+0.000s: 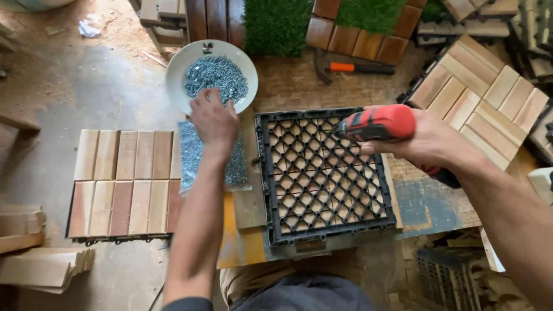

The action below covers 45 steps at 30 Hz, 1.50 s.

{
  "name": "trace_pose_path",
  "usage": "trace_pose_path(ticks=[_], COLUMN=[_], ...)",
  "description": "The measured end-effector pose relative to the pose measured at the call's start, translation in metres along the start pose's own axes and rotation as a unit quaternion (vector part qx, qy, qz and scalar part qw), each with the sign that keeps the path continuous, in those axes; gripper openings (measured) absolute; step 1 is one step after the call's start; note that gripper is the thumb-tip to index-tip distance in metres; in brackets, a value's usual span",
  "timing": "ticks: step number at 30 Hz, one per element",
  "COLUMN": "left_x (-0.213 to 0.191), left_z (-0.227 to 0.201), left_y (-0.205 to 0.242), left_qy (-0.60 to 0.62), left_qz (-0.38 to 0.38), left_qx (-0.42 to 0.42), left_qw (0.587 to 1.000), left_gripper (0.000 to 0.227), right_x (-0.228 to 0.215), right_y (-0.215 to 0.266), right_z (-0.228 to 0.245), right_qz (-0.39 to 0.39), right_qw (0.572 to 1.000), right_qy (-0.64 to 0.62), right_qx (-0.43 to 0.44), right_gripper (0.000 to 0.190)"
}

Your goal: Screwing wooden slats onto a plastic grid base using a power drill to assemble interlocking floor tiles.

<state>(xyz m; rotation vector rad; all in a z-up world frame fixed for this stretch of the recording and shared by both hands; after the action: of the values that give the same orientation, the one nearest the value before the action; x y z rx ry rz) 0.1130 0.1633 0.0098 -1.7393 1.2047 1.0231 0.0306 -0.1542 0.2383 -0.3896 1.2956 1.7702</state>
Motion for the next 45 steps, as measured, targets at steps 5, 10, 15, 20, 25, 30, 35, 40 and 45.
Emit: trace_pose_path(ticks=[5,10,15,20,25,30,35,40,45], left_x=[0.002,0.013,0.015,-0.009,-0.030,-0.011,0.012,0.022,0.017], left_z=[0.035,0.037,0.032,-0.006,-0.057,-0.087,-0.093,-0.091,-0.087], left_y=[-0.040,-0.042,-0.036,0.023,0.125,0.195,0.201,0.204,0.205], left_qy=[0.058,0.155,0.166,0.369,0.535,0.798,0.835,0.846,0.847], left_qz=[0.154,0.084,-0.016,-0.011,0.084,0.263,0.290,0.287,0.307], left_qx=[-0.052,-0.017,0.060,0.081,0.050,-0.219,-0.250,-0.262,-0.246], left_qw=[0.985,0.984,0.984,0.926,0.839,0.496,0.396,0.366,0.359], left_gripper=[0.036,0.015,0.025,0.017,0.016,0.023,0.013,0.014,0.011], right_x=[0.025,0.053,0.074,0.083,0.102,0.126,0.133,0.138,0.126], right_y=[0.018,0.029,0.043,0.060,0.077,0.087,0.081,0.080,0.087], right_z=[-0.045,-0.091,-0.112,-0.111,-0.104,-0.112,-0.119,-0.117,-0.117], right_qz=[-0.083,-0.136,-0.140,-0.168,-0.199,-0.198,-0.188,-0.182,-0.199], right_qw=[0.986,0.959,0.944,0.927,0.897,0.859,0.845,0.849,0.881], right_qy=[-0.145,-0.203,-0.255,-0.263,-0.244,-0.280,-0.302,-0.308,-0.263], right_qx=[0.003,-0.142,-0.153,-0.210,-0.311,-0.381,-0.399,-0.390,-0.339], right_gripper=[0.067,0.063,0.055,0.056,0.012,0.069,0.076,0.073,0.070])
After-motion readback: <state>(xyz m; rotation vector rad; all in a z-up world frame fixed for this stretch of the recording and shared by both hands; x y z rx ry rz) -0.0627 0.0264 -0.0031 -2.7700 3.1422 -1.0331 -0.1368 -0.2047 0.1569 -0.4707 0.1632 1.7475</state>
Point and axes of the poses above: each hand's wrist, its own y-axis away from the middle knuckle, its own x-axis out of the palm, z = x × y, the point moved 2 cm from there along -y, towards the middle knuckle, and after that the axes turned 5 degrees about z, right-handed, at the moved point
